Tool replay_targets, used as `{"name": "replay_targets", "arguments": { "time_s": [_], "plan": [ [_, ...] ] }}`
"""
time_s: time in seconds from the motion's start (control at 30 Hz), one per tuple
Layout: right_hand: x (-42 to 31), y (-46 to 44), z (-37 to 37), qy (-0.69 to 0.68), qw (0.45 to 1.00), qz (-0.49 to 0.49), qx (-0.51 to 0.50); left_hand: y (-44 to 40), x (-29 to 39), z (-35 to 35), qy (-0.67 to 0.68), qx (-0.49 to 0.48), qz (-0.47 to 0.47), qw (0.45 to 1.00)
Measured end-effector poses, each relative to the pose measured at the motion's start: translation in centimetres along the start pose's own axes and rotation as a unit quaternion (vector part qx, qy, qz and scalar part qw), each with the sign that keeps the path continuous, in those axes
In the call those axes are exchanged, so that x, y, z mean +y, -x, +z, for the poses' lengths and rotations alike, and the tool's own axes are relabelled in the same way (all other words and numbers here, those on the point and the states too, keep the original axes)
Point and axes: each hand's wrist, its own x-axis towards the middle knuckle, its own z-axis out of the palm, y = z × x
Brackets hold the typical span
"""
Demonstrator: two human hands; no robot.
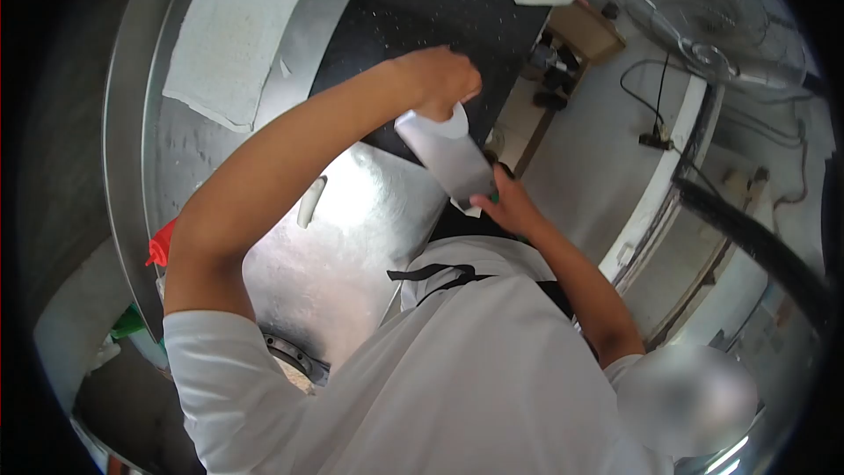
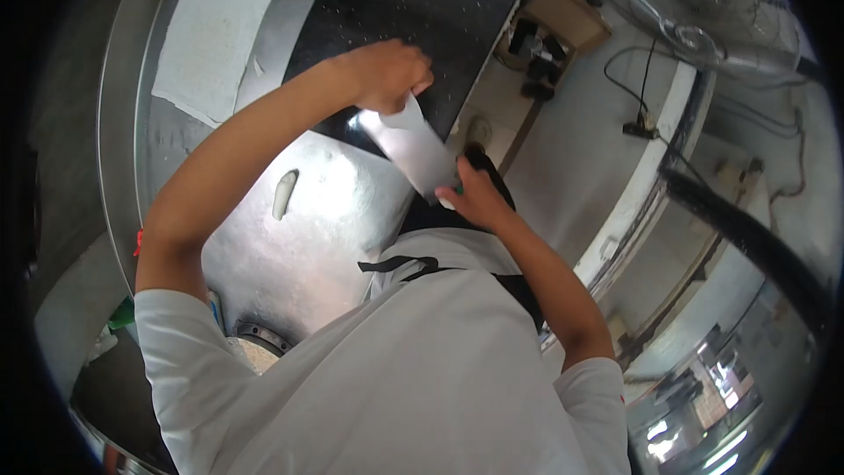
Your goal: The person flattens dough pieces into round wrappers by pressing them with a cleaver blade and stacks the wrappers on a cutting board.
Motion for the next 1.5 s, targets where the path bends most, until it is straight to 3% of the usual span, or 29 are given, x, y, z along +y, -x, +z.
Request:
{"name": "replay_targets", "arguments": {
  "time_s": [0.03, 0.07, 0.23, 0.37, 0.43, 0.5, 0.67, 0.77, 0.83, 0.9, 0.97, 1.03, 1.07, 1.1, 1.27, 1.4, 1.5],
  "plan": [
    [-1.0, 0.2, -1.2, -0.004, 0.999, 0.021, -0.046, 0.5, 0.3, -0.9, 0.066, -0.044, -0.057, 0.995],
    [-0.7, 0.0, -1.8, -0.007, 0.999, 0.009, -0.044, 1.1, 0.2, -1.7, 0.103, -0.026, -0.071, 0.992],
    [0.6, -3.6, -8.2, 0.002, 0.998, -0.032, -0.057, -0.4, -4.2, -3.3, 0.266, 0.150, -0.164, 0.938],
    [-1.2, -8.0, -15.1, 0.025, 0.988, -0.013, -0.154, -6.8, -10.6, -7.9, 0.390, 0.272, -0.178, 0.862],
    [-1.5, -9.7, -17.3, 0.063, 0.986, -0.036, -0.152, -10.1, -14.4, -9.8, 0.387, 0.373, -0.225, 0.813],
    [-2.2, -10.8, -18.8, 0.086, 0.984, -0.023, -0.155, -11.3, -16.6, -11.7, 0.469, 0.425, -0.299, 0.714],
    [-1.3, -12.2, -19.6, 0.088, 0.978, -0.070, -0.174, -8.5, -20.6, -6.6, 0.188, 0.435, -0.561, 0.679],
    [-1.7, -12.6, -20.1, 0.077, 0.978, -0.093, -0.171, -2.5, -15.6, -4.7, 0.287, 0.552, -0.507, 0.597],
    [-1.9, -12.5, -20.2, 0.053, 0.978, -0.124, -0.158, 3.4, -11.2, -0.4, 0.260, 0.562, -0.465, 0.633],
    [-1.6, -12.5, -19.5, 0.004, 0.974, -0.173, -0.148, 9.2, -5.4, 5.4, 0.149, 0.542, -0.549, 0.618],
    [-3.2, -12.1, -18.8, 0.056, 0.972, -0.155, -0.169, 15.9, 0.3, 15.0, 0.027, 0.527, -0.609, 0.592],
    [-4.5, -11.6, -16.7, 0.069, 0.968, -0.165, -0.177, 18.7, 7.4, 19.6, 0.033, 0.487, -0.699, 0.523],
    [-4.9, -11.4, -15.2, 0.052, 0.966, -0.182, -0.176, 19.2, 9.8, 22.2, 0.181, 0.516, -0.688, 0.477],
    [-5.6, -11.1, -13.7, 0.036, 0.964, -0.199, -0.175, 19.2, 11.5, 23.8, 0.150, 0.483, -0.679, 0.532],
    [-13.3, -8.2, -3.3, 0.160, 0.930, -0.275, -0.185, 20.2, 13.8, 25.0, 0.123, 0.561, -0.635, 0.516],
    [-15.8, -5.5, 4.2, 0.214, 0.921, -0.262, -0.193, 23.0, 13.4, 29.7, 0.237, 0.644, -0.571, 0.452],
    [-17.4, -3.8, 7.1, 0.262, 0.912, -0.261, -0.176, 24.4, 13.5, 31.3, 0.253, 0.649, -0.519, 0.495]
  ]
}}
